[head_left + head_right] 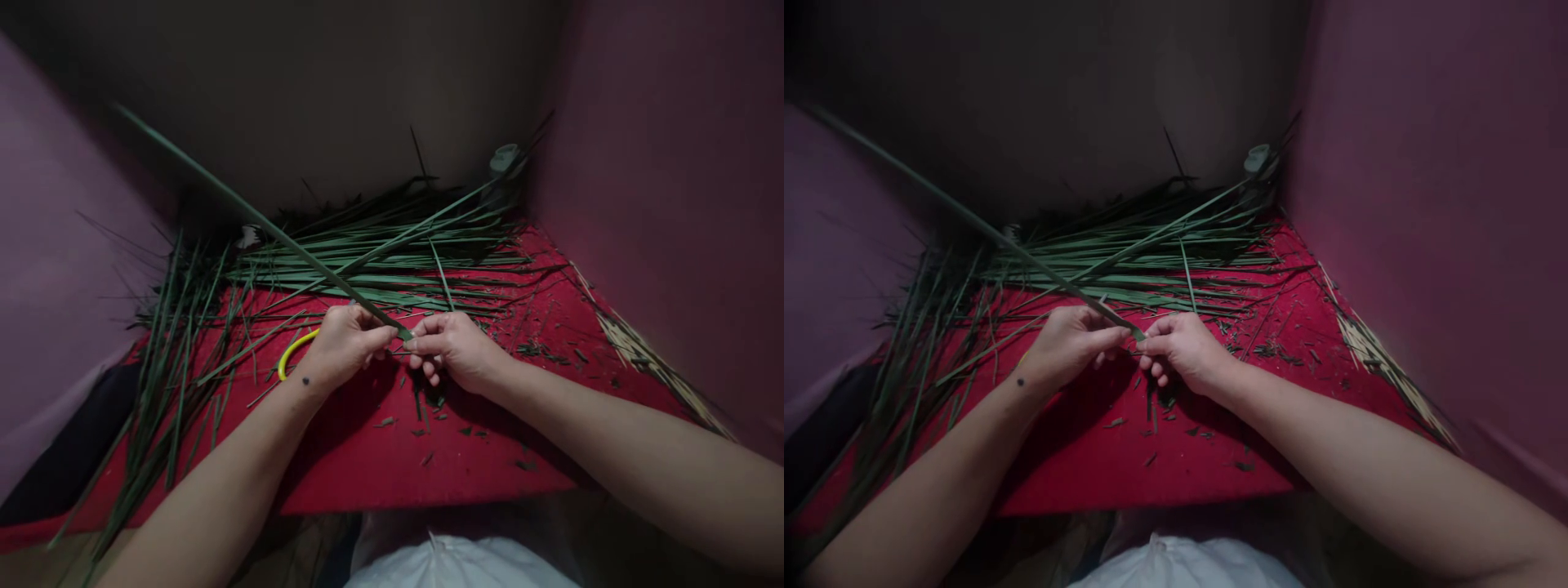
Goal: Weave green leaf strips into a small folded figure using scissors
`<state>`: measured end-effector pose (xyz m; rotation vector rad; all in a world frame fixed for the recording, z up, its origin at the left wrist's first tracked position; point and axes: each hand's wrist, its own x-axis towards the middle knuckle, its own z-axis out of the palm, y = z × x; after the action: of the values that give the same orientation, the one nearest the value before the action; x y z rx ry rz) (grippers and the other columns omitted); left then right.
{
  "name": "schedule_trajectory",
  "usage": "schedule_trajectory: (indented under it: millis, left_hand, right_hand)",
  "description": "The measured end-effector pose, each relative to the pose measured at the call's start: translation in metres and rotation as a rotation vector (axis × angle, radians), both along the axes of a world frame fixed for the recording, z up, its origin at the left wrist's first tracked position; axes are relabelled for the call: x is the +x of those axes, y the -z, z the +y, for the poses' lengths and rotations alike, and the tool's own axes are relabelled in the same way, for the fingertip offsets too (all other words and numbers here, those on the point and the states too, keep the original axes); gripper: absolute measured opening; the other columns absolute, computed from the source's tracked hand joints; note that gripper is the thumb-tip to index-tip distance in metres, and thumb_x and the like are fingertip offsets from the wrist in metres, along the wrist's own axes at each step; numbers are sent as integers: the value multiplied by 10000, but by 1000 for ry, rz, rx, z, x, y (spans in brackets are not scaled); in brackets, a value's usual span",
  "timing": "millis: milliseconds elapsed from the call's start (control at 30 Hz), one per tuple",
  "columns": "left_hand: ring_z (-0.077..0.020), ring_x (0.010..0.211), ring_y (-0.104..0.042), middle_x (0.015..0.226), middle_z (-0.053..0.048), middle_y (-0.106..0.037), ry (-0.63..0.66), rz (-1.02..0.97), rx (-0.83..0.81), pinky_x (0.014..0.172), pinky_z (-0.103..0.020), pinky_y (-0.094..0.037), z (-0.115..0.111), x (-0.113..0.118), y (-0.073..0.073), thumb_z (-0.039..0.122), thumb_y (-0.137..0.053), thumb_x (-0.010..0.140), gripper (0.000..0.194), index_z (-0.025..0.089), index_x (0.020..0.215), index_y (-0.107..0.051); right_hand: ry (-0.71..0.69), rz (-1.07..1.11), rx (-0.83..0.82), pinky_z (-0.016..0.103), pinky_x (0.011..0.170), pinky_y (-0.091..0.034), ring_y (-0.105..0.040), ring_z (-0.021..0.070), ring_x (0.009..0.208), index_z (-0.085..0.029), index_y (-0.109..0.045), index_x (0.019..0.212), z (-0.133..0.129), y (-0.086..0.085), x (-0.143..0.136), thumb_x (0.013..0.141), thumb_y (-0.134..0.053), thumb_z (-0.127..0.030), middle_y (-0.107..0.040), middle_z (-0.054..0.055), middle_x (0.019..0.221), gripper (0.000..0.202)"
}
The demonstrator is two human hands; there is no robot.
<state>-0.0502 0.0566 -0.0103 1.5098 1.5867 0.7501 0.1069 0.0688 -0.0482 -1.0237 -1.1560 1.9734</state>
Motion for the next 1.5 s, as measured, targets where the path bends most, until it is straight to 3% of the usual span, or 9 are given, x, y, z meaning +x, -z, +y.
schedule_trajectory:
  millis: [300,433,633,767,867,1000,1133,1300,1500]
  left_hand:
    - [-81,474,-461,510,34,-526,-164,35,386,447,-191,-351,13,-25,-5,192,-627,672,103,146,590,-584]
    - [-84,465,-480,544,23,-549,-65,-235,238,433,-195,-377,13,-29,-1,234,-649,693,116,138,652,-599]
    - [-81,414,-480,541,0,-580,145,-419,-170,374,-191,-386,5,-13,12,254,-673,700,148,117,731,-626]
    - [-93,507,-549,699,-17,-645,240,-674,-218,414,-179,-437,7,-14,14,164,-659,705,338,179,1037,-597]
    - [-116,492,-570,669,-30,-645,276,-738,-212,389,-187,-438,8,-16,15,183,-657,712,312,167,1016,-588]
    - [-88,402,-517,573,10,-603,201,-674,-125,341,-170,-403,6,-14,12,208,-671,711,161,150,833,-586]
    - [-46,373,-444,506,42,-539,122,-514,-10,326,-138,-336,3,-12,6,235,-674,724,152,134,691,-566]
    - [-18,317,-300,413,76,-420,129,-392,-157,301,-145,-206,2,-12,4,295,-688,709,209,128,669,-569]
    - [-16,385,-361,492,58,-488,136,-305,-113,344,-139,-236,-4,0,-3,285,-704,670,224,114,664,-559]
  right_hand:
    - [-38,12,-9,157,303,-366,-452,52,332,-135,-530,588,-3,1,1,656,-611,-167,-587,4,497,111]
    - [-18,10,-14,155,308,-371,-460,55,339,-133,-535,600,-3,1,0,660,-618,-168,-587,4,498,107]
    - [-47,83,-44,158,322,-384,-470,58,351,-119,-567,635,0,1,1,656,-626,-165,-587,2,500,79]
    - [-173,249,-162,168,339,-411,-473,61,356,-96,-596,685,4,3,5,667,-622,-161,-583,2,502,72]
    - [-320,365,-236,183,345,-429,-486,71,360,-81,-610,728,6,6,7,693,-609,-167,-579,3,508,93]
    - [-381,390,-228,203,356,-452,-523,93,376,-72,-617,784,6,8,8,763,-578,-238,-598,21,541,172]
    - [-248,278,-84,264,439,-510,-592,131,464,-100,-607,838,2,4,4,791,-562,-332,-648,61,648,241]
    - [-55,29,147,188,410,-440,-517,75,419,-129,-605,670,-4,0,1,684,-626,-198,-548,-27,524,73]
    - [-84,-96,247,175,317,-318,-416,57,315,-145,-559,614,-7,-1,-1,658,-549,-133,-502,-57,450,47]
